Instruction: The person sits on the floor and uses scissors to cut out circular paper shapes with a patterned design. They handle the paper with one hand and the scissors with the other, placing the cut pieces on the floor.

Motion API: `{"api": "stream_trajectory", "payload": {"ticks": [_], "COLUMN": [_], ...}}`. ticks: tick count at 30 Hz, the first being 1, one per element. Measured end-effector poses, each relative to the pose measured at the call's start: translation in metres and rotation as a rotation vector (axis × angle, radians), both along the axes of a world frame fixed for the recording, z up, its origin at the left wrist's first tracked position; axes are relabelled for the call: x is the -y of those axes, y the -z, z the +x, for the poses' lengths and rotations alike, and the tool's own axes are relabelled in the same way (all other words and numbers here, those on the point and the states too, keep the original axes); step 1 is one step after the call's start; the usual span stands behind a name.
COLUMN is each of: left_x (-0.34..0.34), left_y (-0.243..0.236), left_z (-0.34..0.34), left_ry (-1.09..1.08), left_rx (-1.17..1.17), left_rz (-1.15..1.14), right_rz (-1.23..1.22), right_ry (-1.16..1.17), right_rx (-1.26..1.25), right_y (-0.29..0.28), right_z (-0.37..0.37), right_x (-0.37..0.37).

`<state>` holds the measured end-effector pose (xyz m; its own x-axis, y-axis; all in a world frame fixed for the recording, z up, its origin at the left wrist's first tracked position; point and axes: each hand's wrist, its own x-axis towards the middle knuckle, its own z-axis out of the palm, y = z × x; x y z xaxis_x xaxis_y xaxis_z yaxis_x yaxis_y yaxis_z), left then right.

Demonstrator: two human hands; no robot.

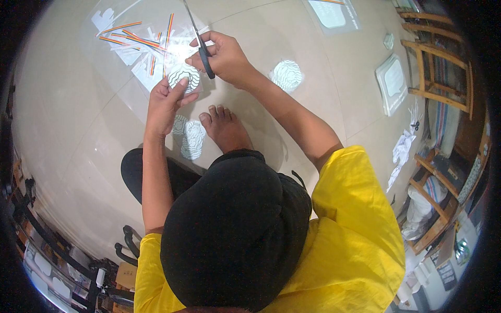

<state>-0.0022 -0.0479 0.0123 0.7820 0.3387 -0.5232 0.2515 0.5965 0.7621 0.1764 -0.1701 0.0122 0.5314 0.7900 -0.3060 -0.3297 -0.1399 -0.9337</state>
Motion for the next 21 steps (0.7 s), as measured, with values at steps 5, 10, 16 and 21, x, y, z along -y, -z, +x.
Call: {"api": "stream_trajectory", "payload": {"ticks": [5,10,16,21], "left_x": [0.005,0.005,0.002,0.004], "left_y": [0.008,0.011,0.008,0.011], "left_z": [0.001,0.004,0.003,0.002], "left_ry": [-0.192,-0.362,-0.283,-0.252], "left_rx": [-0.001,0.045,0.016,0.018], "left_rz": [-0.017,-0.089,-0.024,-0.015], "right_rz": [0.023,-0.044,0.017,0.048], "right_ry": [0.178,0.058,0.188,0.224], "right_rx": [-0.101,-0.130,-0.065,-0.090], "right_y": [-0.001,0.029,0.030,0.019], "right_z": [-0.007,-0.038,-0.044,-0.027], "right_x": [-0.001,0.031,0.038,0.023]}}
